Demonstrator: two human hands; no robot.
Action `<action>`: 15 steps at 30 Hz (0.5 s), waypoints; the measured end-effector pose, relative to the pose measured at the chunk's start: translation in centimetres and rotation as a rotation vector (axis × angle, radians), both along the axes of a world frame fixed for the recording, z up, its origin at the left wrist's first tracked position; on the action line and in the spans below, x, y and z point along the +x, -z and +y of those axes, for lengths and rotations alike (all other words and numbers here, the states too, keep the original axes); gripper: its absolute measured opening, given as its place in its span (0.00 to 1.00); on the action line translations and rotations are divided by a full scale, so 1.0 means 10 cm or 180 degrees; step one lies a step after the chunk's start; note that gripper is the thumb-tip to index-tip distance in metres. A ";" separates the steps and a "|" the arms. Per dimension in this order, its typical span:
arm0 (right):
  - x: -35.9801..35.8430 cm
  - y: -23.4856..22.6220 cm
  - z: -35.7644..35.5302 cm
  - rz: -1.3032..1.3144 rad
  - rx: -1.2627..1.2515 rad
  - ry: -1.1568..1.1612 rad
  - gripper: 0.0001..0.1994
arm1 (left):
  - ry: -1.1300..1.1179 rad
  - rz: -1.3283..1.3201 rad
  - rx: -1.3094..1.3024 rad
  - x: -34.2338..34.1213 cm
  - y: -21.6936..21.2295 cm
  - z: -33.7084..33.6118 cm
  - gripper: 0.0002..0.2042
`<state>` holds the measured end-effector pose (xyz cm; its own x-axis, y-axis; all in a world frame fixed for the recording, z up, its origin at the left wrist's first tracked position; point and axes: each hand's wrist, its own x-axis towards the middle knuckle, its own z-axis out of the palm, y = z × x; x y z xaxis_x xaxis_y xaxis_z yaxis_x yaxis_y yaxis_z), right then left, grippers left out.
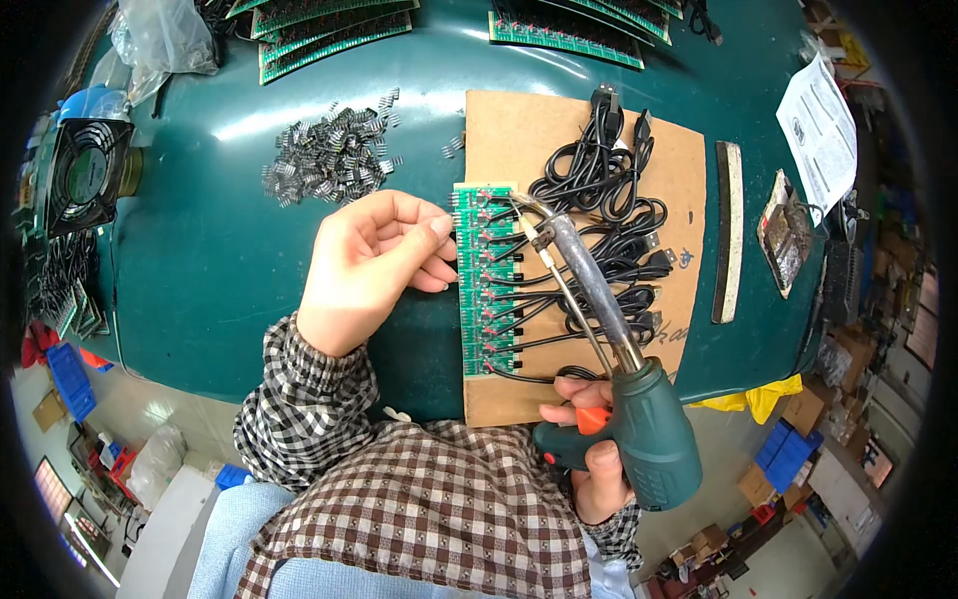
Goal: The person assembles a circuit board by picking electronic components from the table by hand, positioning them onto the board, and soldering them using a soldering gun.
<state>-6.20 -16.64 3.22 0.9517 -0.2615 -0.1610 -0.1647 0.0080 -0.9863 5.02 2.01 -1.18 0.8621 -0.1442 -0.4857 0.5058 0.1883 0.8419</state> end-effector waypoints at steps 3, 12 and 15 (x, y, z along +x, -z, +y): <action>-0.01 -0.01 0.02 0.0100 -0.0001 0.0084 0.26 | -0.0035 0.0064 -0.0074 0.00 0.01 -0.01 0.08; -0.04 -0.01 0.01 0.0187 0.0081 0.0071 0.25 | -0.0177 -0.0014 -0.0067 -0.03 0.03 -0.04 0.08; -0.06 0.00 -0.01 0.0231 0.0106 0.0008 0.25 | -0.0154 -0.0045 -0.0074 -0.03 0.03 -0.04 0.08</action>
